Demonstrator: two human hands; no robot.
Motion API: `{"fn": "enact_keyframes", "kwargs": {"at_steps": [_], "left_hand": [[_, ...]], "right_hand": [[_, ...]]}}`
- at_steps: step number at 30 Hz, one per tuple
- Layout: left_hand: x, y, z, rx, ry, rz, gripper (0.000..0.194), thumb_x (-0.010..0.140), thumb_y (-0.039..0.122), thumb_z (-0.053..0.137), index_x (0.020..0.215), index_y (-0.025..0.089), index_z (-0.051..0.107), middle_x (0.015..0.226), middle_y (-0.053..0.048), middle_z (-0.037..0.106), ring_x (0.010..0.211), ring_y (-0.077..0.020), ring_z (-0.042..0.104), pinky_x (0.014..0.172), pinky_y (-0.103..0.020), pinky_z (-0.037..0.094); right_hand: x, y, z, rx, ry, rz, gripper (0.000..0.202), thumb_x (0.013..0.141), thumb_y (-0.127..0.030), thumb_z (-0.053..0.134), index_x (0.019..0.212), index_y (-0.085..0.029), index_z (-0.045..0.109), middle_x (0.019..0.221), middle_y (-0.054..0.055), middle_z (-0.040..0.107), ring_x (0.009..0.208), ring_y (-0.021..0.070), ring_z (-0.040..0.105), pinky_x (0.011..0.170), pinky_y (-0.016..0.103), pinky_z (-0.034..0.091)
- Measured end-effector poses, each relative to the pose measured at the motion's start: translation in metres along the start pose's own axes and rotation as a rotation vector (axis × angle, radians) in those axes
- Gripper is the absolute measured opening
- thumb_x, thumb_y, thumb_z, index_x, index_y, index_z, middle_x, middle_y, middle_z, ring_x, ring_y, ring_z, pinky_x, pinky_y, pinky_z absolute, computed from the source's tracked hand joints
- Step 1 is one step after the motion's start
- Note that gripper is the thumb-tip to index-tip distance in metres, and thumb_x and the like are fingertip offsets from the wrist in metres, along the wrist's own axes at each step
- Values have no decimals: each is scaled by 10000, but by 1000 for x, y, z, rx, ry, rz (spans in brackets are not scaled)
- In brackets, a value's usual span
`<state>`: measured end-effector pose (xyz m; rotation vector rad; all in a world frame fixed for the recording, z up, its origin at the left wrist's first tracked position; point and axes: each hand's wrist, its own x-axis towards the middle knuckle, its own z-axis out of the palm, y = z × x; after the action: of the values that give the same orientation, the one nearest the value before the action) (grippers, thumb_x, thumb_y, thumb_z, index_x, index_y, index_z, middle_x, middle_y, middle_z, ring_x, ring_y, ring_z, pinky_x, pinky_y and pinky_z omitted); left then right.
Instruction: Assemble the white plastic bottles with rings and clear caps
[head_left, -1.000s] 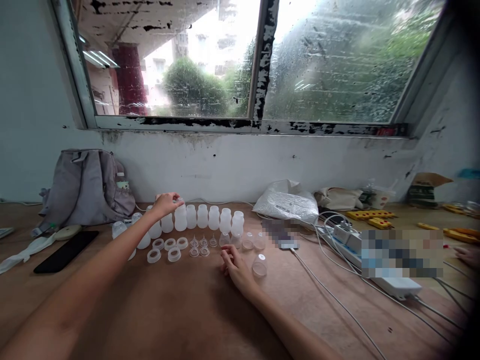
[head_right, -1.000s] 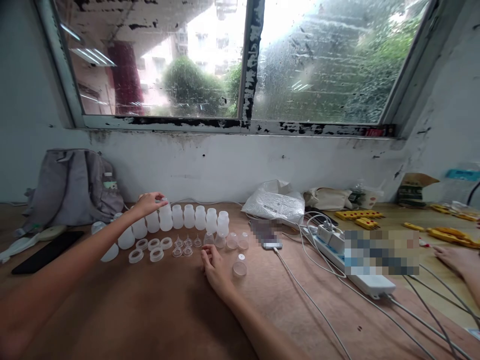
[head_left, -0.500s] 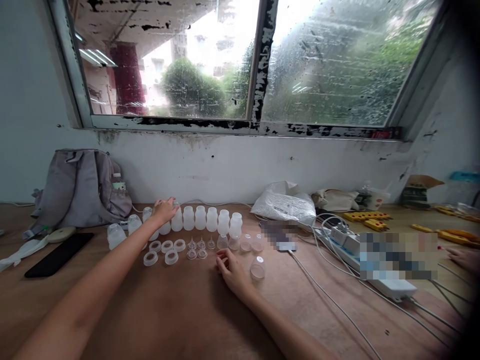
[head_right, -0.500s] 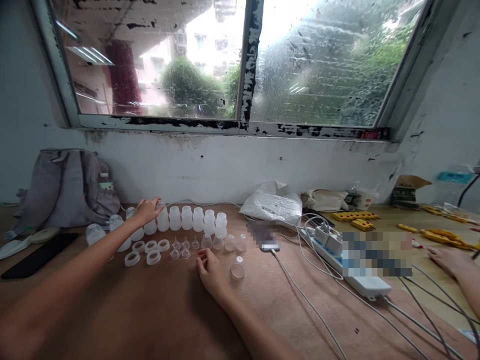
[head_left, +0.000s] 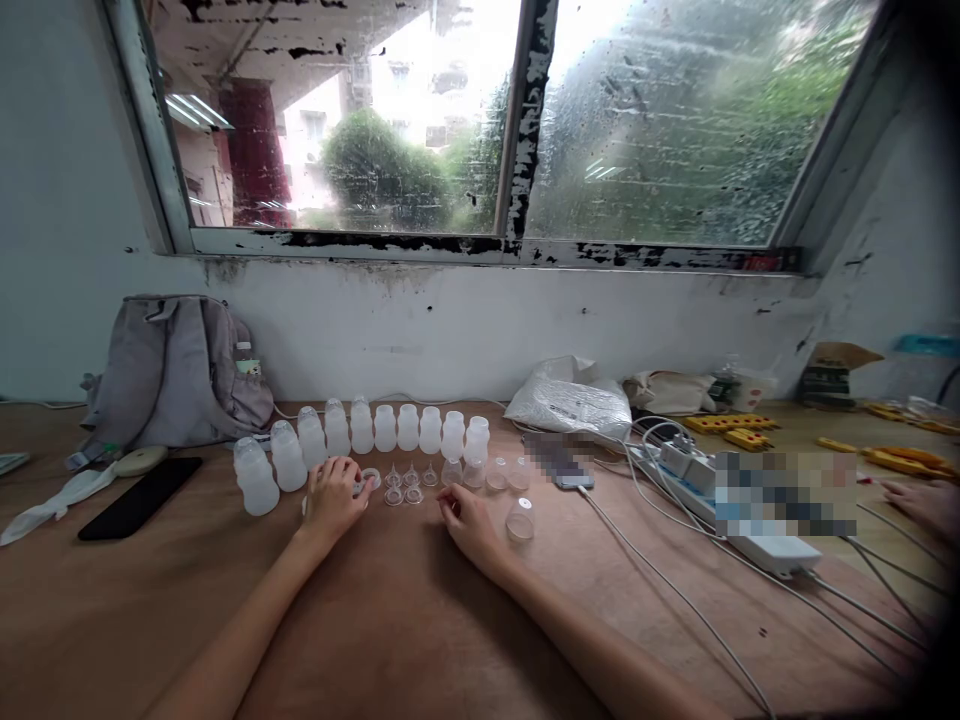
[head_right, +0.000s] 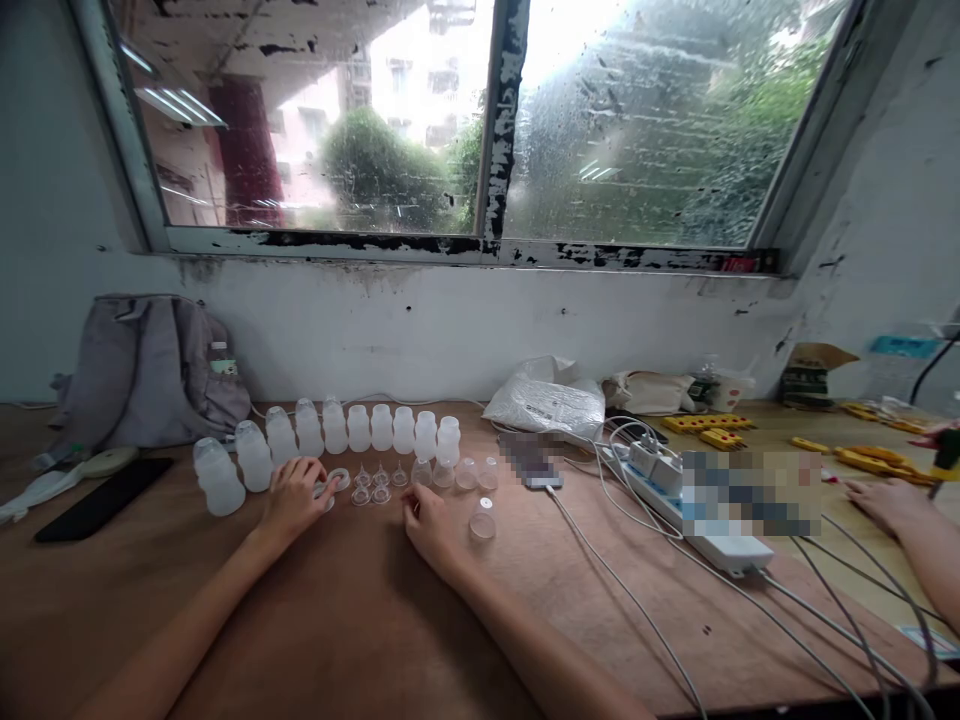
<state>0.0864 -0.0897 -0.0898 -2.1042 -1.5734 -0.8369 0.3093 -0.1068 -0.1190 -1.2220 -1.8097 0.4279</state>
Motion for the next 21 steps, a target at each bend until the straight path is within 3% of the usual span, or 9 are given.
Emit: {"fn": "enact_keyframes", "kwargs": {"at_steps": [3,6,9,13,16,21], "left_hand": [[-13,-2,1,-14,-12,18,207,763,361,450,684,190,537,823,-87,560,854,-248,479,799,-394,322],[-15,-6,2,-55,-27,28,188,739,360,476,677,197,544,836,-84,560,847,-245,479,791,-393,327],[-14,-9,5,-55,-50,33,183,722,369,497,663,202,544,854,-78,559,858,-243,477,794,-387,330],[-15,-12,10,-37,-85,37,184,713,374,506,725,202,573,880,-80,562,888,-248,473,817,-390,323],[-17,-14,14,-48,-113,44,194,713,355,500,784,198,592,913,-87,563,897,-254,469,812,-396,326],[-20,-16,16,-91,-136,23,146,711,292,490,767,210,597,915,-79,566,884,-249,473,781,-392,345]], "right_hand": [[0,-8,-3,-182,2,-87,164,788,-174,379,766,-202,539,748,39,571,659,156,523,600,256,383],[0,-15,-24,-416,-32,-155,183,799,-174,369,799,-203,550,817,60,560,742,174,516,646,265,365],[1,-11,-62,-649,13,-22,156,775,-207,424,869,-198,549,905,88,545,851,209,501,691,283,360],[2,8,-99,-768,-144,251,249,672,-225,550,917,-179,536,933,92,560,860,226,526,688,293,369],[4,22,-97,-622,-124,232,188,711,-206,502,896,-178,522,878,60,587,815,179,553,684,262,380],[21,26,-70,-606,-90,135,213,710,-187,508,923,-185,518,897,54,595,833,182,549,697,265,374]]}}
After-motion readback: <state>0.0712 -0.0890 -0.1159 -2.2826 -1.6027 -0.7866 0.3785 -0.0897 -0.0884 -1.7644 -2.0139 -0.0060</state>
